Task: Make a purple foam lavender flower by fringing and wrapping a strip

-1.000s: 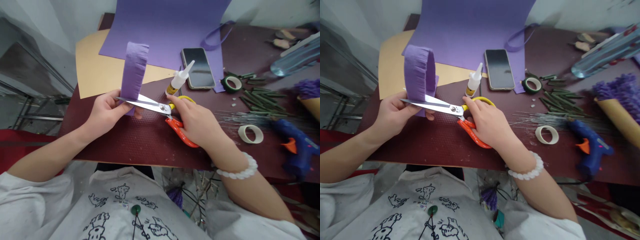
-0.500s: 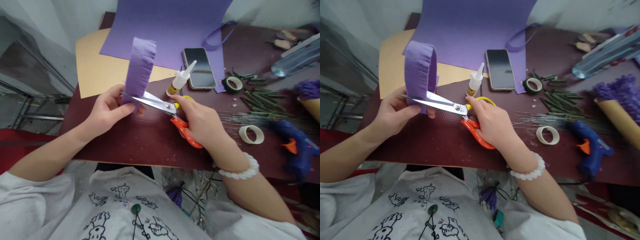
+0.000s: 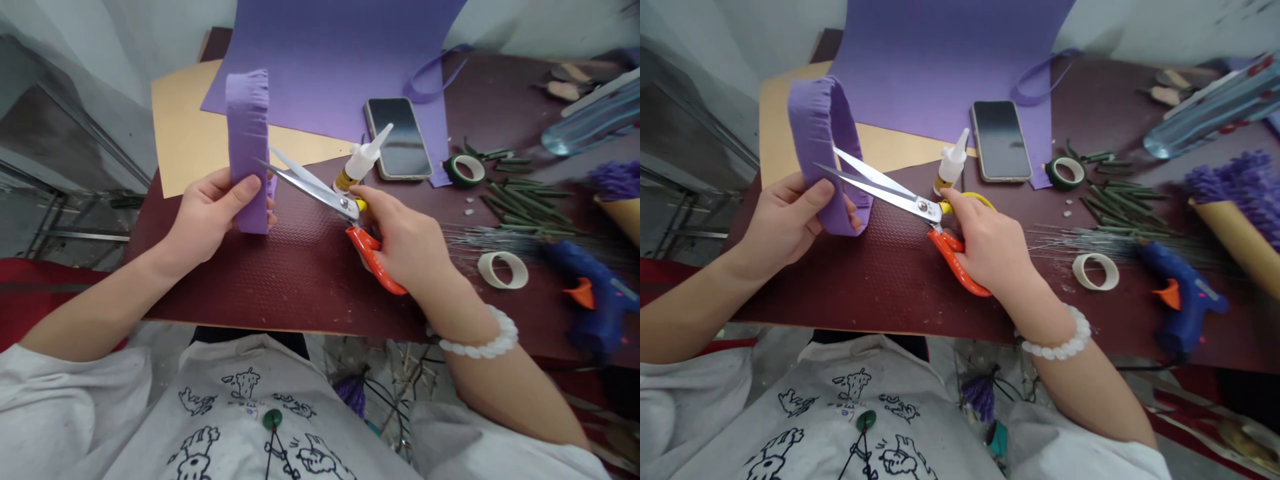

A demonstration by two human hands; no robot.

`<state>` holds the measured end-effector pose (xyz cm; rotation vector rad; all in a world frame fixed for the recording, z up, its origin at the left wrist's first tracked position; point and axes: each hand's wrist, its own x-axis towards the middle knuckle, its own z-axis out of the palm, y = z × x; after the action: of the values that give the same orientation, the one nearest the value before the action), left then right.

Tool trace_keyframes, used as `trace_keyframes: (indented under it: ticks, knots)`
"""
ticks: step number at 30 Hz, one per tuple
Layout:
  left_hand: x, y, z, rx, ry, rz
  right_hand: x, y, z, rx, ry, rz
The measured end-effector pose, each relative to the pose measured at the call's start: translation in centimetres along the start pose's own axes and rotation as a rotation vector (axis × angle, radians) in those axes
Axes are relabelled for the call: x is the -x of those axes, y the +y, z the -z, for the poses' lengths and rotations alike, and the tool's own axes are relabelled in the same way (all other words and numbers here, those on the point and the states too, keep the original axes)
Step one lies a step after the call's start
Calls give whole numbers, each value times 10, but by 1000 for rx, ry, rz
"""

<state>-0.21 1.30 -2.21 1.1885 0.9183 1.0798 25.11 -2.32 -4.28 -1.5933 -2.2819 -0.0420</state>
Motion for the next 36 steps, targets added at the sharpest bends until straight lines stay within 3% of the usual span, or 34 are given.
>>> trace_keyframes:
  ticks: [15,24,36]
  knots:
    - [-8,-2,1,87,133,-63,-1,-2,0,-16,7,26]
    - [-5,-1,6,33,59,-59,-2,-2,-1,7,13,41]
    - [-4,1,10,212,-80,-23,-1,-1,1,-17,-6,40]
